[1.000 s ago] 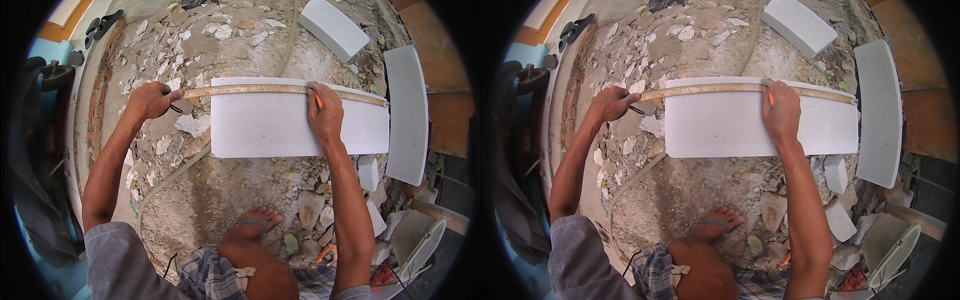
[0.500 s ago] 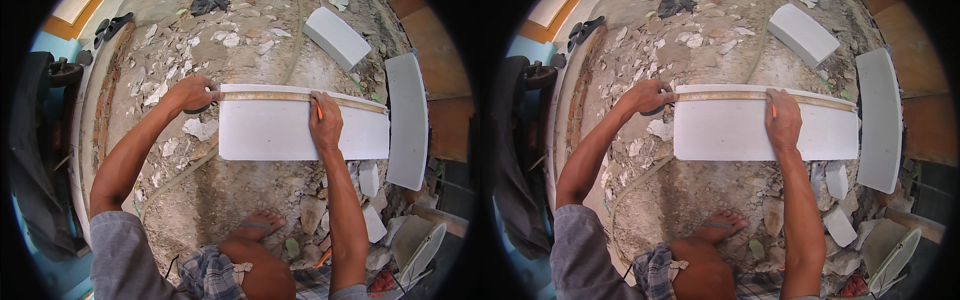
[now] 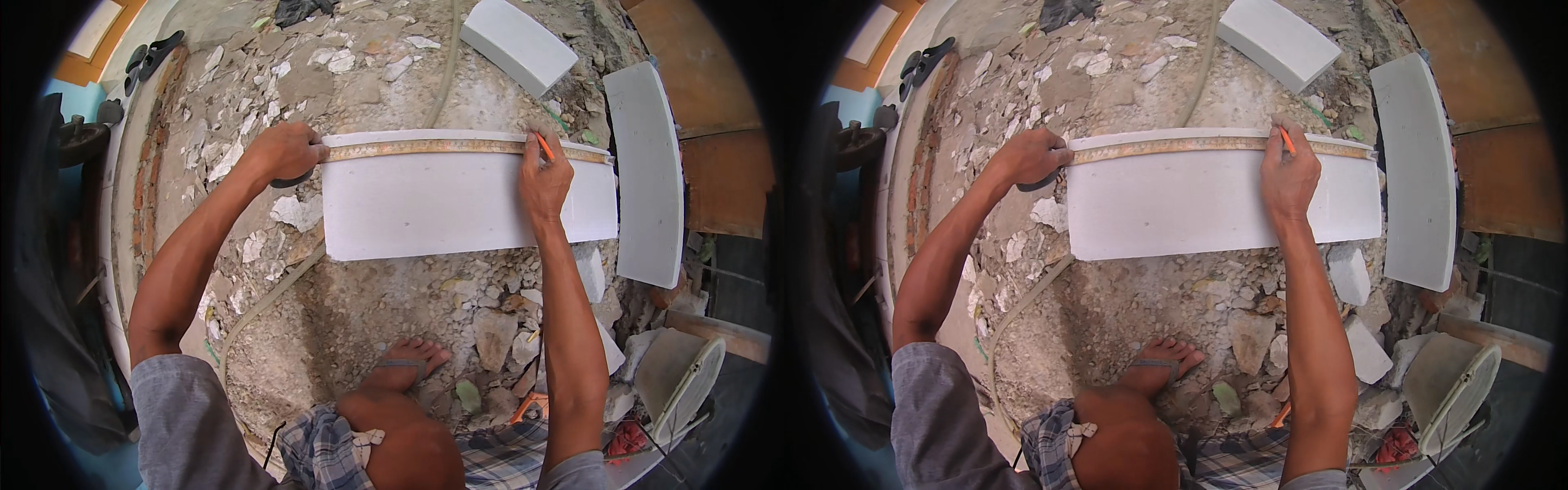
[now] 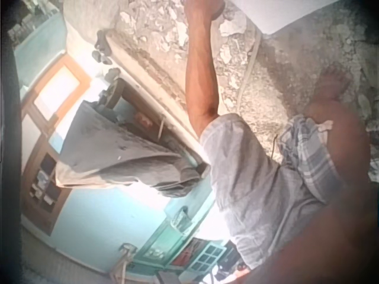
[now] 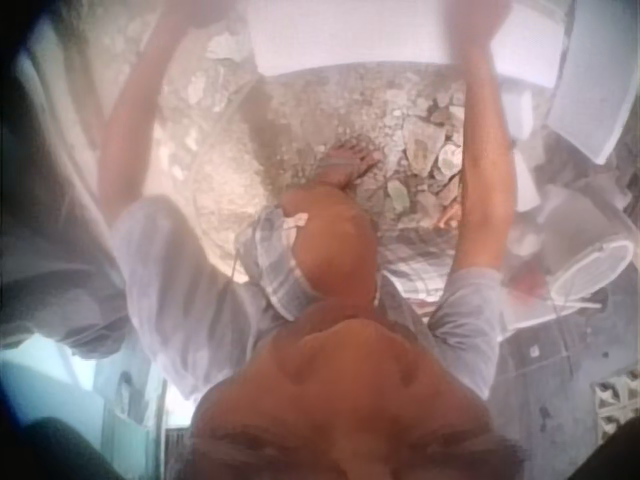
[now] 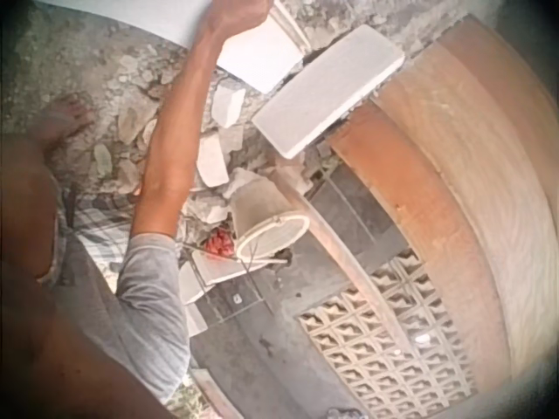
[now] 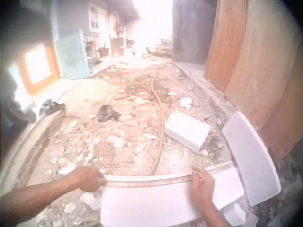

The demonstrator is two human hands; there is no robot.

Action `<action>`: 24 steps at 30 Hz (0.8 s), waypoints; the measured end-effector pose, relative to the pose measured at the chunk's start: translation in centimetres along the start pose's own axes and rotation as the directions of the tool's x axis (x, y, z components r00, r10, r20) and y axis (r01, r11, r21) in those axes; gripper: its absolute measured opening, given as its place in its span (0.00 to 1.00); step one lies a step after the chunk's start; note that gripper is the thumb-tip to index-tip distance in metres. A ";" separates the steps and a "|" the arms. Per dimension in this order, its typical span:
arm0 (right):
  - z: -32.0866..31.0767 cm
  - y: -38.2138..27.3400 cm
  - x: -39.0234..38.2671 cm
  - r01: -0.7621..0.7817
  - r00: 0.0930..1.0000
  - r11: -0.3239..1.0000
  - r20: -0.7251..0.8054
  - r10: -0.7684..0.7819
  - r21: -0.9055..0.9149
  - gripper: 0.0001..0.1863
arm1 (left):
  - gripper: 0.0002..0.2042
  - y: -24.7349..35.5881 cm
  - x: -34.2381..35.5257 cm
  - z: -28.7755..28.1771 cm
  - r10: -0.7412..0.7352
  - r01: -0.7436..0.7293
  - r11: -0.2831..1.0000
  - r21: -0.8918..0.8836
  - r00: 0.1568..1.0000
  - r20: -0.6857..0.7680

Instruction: The person measures and marks a white rectangular tile with a tape measure and pencil, then uses a hand saw to cut the tile along the marked line. The person repeats this process on a second tile, measuring, marking, and sawing it into pieces.

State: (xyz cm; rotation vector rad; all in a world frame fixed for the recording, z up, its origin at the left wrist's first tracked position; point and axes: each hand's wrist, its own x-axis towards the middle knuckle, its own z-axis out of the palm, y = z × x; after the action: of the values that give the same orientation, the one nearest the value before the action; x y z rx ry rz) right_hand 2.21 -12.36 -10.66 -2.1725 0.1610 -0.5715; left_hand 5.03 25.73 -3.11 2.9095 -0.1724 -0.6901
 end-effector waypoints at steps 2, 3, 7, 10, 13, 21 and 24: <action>-0.2 -0.3 -0.2 -0.050 0.999 0.999 0.018 0.050 0.020 0.13 | 0.20 -0.2 0.2 0.1 0.010 -0.010 1.000 0.005 1.000 0.019; -0.1 -0.6 -0.3 -0.053 0.997 0.997 0.061 0.050 0.060 0.13 | 0.20 -0.3 0.2 0.1 0.001 -0.001 1.000 0.005 1.000 0.027; 1.5 -3.0 -0.4 -0.185 0.945 0.967 0.302 0.125 0.177 0.14 | 0.21 -0.5 0.5 0.1 -0.020 0.020 1.000 -0.012 0.999 0.044; 3.9 -5.2 0.1 -0.196 0.901 0.948 0.428 0.073 0.250 0.15 | 0.21 -0.5 0.7 0.0 -0.007 0.007 1.000 -0.011 1.000 0.030; 6.3 -6.8 0.7 -0.220 0.838 0.956 0.539 0.083 0.194 0.18 | 0.21 -0.4 0.8 -0.3 -0.005 0.004 1.000 0.024 1.000 0.030; 8.5 -6.6 1.6 -0.257 0.750 0.952 0.656 0.085 0.169 0.19 | 0.20 -0.4 1.2 -0.6 -0.045 0.045 0.999 0.003 0.989 0.140; 8.5 -6.1 1.7 -0.218 0.750 0.958 0.660 0.042 0.187 0.20 | 0.19 -0.5 1.3 -0.5 -0.040 0.040 0.999 0.005 0.990 0.135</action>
State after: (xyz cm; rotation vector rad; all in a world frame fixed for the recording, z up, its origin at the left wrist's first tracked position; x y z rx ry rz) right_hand 7.09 -2.92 -9.78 -1.9598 -0.1358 0.2639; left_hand 6.44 26.05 -3.35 2.8762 -0.1302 -0.8948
